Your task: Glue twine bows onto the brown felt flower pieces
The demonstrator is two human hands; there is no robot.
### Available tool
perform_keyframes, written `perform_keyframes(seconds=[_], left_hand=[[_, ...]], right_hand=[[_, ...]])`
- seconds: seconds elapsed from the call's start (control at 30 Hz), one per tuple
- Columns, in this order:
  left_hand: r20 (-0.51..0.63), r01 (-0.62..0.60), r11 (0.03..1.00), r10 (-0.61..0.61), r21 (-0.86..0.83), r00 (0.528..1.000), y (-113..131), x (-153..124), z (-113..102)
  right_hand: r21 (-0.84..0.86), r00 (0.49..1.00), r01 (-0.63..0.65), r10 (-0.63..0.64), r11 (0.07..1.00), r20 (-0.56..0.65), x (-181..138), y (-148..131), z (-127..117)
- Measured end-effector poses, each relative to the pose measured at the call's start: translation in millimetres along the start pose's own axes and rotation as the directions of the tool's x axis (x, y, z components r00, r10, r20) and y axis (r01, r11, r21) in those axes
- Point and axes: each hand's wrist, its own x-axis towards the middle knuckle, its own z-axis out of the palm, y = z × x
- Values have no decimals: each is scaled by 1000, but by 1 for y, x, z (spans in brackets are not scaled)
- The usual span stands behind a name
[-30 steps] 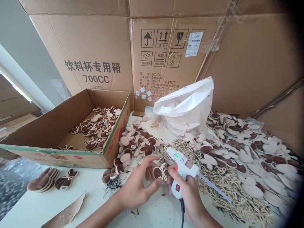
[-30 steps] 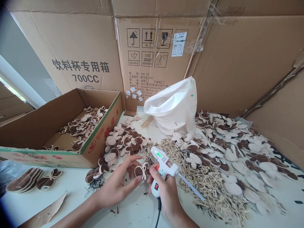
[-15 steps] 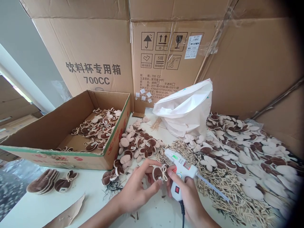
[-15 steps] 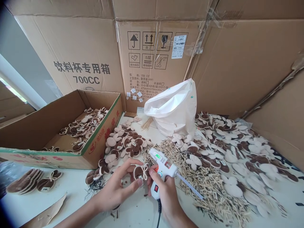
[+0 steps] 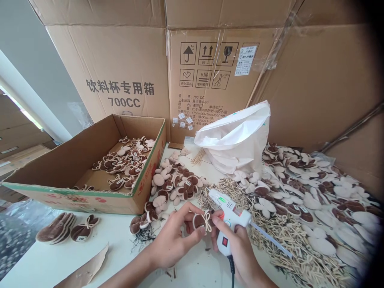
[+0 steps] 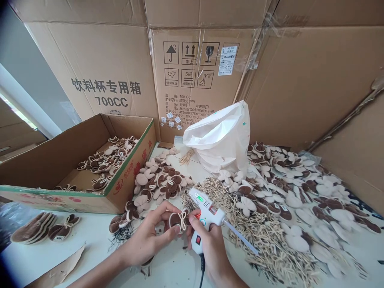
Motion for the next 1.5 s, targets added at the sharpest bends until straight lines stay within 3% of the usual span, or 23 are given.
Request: perform_keyframes(seconds=[0.7,1.07,1.5], left_hand=[[-4,33,998,-33,-48,999,-5,2,4],[39,-7,990,13,-144,999,-2,3,4],[4,-58,996,59,-62,998,-6,0,5]], right_hand=[[-9,999,-35,35,999,13,1,-1,1],[-49,996,-72,74,996,40,2,1,-2],[-28,995,-101,100,994,-17,-1,-1,2]])
